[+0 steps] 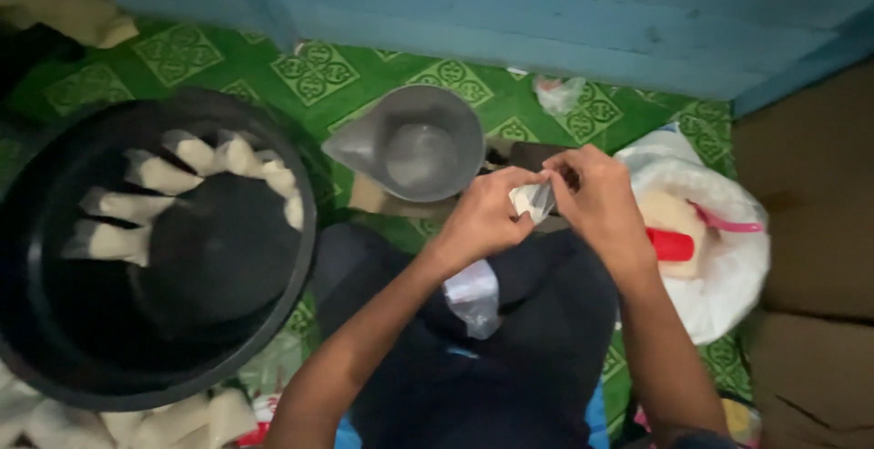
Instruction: The person scoops white powder from a large bag into a funnel on a scale, then transfers the weighed powder into small plastic bags, seals them, and places them into a large black basin.
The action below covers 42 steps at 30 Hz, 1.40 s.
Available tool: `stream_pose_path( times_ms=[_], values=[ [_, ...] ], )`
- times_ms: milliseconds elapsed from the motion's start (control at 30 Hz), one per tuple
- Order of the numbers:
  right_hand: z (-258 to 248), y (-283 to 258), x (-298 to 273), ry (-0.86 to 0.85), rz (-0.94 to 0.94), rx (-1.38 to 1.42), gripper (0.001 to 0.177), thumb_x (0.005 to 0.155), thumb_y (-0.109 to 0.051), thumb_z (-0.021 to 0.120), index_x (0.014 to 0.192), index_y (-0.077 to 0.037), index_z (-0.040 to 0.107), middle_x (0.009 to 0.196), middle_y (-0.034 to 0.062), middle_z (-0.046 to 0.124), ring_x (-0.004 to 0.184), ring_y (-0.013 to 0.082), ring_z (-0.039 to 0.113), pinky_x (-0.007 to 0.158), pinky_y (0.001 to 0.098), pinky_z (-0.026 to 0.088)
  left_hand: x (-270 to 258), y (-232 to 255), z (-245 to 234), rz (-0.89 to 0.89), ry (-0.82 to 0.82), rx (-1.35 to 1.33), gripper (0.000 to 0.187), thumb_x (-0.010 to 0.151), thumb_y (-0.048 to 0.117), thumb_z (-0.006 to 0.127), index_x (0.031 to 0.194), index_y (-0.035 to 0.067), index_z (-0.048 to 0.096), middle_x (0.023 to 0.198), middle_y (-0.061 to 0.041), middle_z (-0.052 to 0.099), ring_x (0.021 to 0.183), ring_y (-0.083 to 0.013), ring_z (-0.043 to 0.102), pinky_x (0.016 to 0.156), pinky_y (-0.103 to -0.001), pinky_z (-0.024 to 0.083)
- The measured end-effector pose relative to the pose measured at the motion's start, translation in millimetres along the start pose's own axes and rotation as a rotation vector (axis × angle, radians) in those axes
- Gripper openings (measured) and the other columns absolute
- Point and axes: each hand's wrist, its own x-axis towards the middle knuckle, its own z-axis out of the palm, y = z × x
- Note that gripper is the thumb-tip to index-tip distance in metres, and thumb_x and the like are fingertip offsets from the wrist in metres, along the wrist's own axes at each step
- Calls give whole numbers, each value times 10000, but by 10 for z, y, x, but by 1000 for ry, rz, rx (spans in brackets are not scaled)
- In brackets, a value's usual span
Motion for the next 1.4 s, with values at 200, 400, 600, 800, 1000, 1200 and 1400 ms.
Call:
stream_pose_path(
  times_ms=[200, 400, 600, 800, 1000, 1200, 1400],
  values=[
    [17, -478, 381, 42, -171, 42, 52, 847, -61, 760, 866, -61, 712, 689, 144, 603, 693, 360, 641, 646, 420, 500, 8, -127, -622, 103, 32, 97, 304, 668, 87, 670, 954, 154, 747, 1135, -148, 688, 917, -423, 689, 700, -431, 598],
    [304, -626, 686, 54, -152, 195, 80, 814, -68, 789, 855, -111, 735, 676, 46, 640, 649, 219, 657, 610, 312, 513, 72, -401, -1016, -24, 67, 294, 345, 673, 155, 682, 1004, 131, 772, 1156, -142, 648, 887, -399, 700, 735, -427, 593],
    [524, -762, 857, -51, -35, 309, 85, 789, -64, 740, 872, -79, 739, 680, 101, 660, 629, 245, 657, 590, 324, 514, 126, -595, -1177, -108, 196, 305, 347, 695, 138, 668, 1027, 94, 758, 1066, -110, 678, 911, -366, 691, 771, -435, 574],
    [785, -729, 869, -76, 80, 365, 80, 787, -70, 736, 867, -76, 737, 662, 76, 666, 596, 177, 635, 554, 278, 497, 285, -924, -1101, -193, 362, 347, 214, 705, 312, 721, 895, 230, 774, 934, 37, 720, 844, -262, 708, 709, -360, 576],
    [1001, -453, 861, -108, 242, 369, 126, 792, -180, 716, 903, -144, 764, 662, 30, 673, 601, 150, 626, 587, 295, 498, 359, -961, -980, -333, 301, 382, 282, 736, 144, 656, 984, 225, 764, 1009, 34, 728, 911, -295, 707, 768, -423, 582],
    [1197, -167, 801, -70, 308, 410, 136, 775, -184, 732, 902, -168, 777, 643, 26, 663, 590, 148, 609, 603, 276, 498, 444, -925, -902, -389, 169, 442, 374, 724, 92, 633, 1053, 224, 755, 1107, 28, 715, 951, -299, 709, 803, -440, 583],
    [1342, 98, 731, -93, 394, 366, 129, 778, -194, 735, 894, -158, 778, 710, 53, 704, 665, 192, 673, 656, 317, 528, 531, -844, -823, -388, 58, 444, 398, 738, 48, 637, 1115, 124, 739, 1144, -78, 697, 1006, -359, 691, 837, -475, 564]
  ],
)
